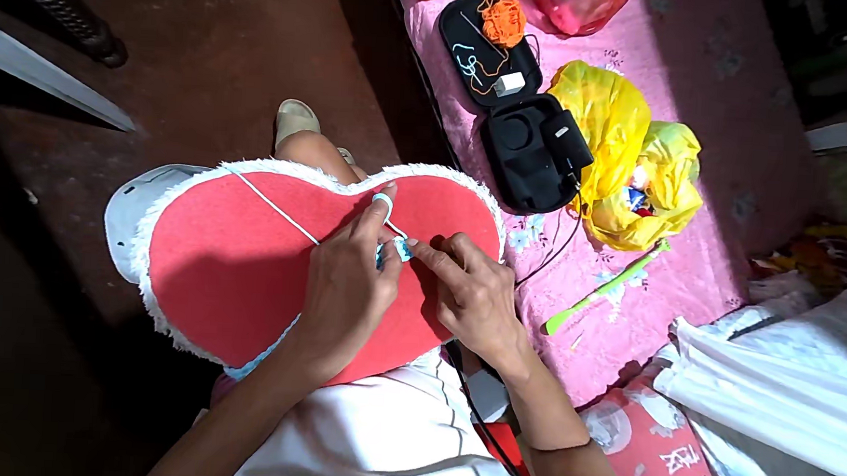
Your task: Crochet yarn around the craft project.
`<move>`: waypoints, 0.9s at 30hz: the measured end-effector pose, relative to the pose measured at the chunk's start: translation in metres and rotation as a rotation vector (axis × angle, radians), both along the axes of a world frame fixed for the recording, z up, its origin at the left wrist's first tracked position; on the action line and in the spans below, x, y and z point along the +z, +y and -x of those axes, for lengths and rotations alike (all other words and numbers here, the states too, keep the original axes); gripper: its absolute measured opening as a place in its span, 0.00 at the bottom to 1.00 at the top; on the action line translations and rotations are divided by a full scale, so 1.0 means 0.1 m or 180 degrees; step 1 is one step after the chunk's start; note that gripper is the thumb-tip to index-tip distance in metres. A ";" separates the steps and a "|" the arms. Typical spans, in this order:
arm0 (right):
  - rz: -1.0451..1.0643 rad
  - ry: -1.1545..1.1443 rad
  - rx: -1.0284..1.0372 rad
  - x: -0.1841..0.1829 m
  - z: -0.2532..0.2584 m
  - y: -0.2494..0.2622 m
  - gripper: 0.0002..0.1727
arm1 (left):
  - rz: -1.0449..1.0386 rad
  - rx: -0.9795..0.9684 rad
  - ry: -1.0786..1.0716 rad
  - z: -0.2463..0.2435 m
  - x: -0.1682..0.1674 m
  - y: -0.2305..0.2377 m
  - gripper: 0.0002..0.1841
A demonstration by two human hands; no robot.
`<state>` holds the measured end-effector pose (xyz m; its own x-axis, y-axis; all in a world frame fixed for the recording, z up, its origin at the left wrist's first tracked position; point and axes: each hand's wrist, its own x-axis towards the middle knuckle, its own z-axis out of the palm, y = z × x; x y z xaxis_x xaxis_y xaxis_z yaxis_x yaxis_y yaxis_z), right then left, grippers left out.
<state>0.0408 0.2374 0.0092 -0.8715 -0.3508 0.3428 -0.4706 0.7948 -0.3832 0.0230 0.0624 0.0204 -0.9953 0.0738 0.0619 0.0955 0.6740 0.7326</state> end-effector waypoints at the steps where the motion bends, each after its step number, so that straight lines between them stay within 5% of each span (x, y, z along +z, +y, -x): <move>1: -0.0007 -0.0004 -0.0012 0.00 0.00 0.00 0.21 | -0.0014 -0.0016 0.0016 0.00 0.00 0.00 0.30; 19: -0.0613 -0.0053 -0.0442 0.04 -0.12 -0.33 0.18 | 0.0086 -0.0016 0.0312 -0.03 -0.06 0.03 0.26; 27: -0.0091 0.0094 -0.0549 -0.04 -0.19 -0.30 0.21 | -0.0140 0.0152 -0.0044 -0.02 -0.03 -0.02 0.33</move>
<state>0.0598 0.2070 0.0048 -0.9092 -0.2070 0.3613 -0.3372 0.8750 -0.3473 0.0250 0.0604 0.0178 -0.9985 0.0239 0.0502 0.0537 0.6446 0.7626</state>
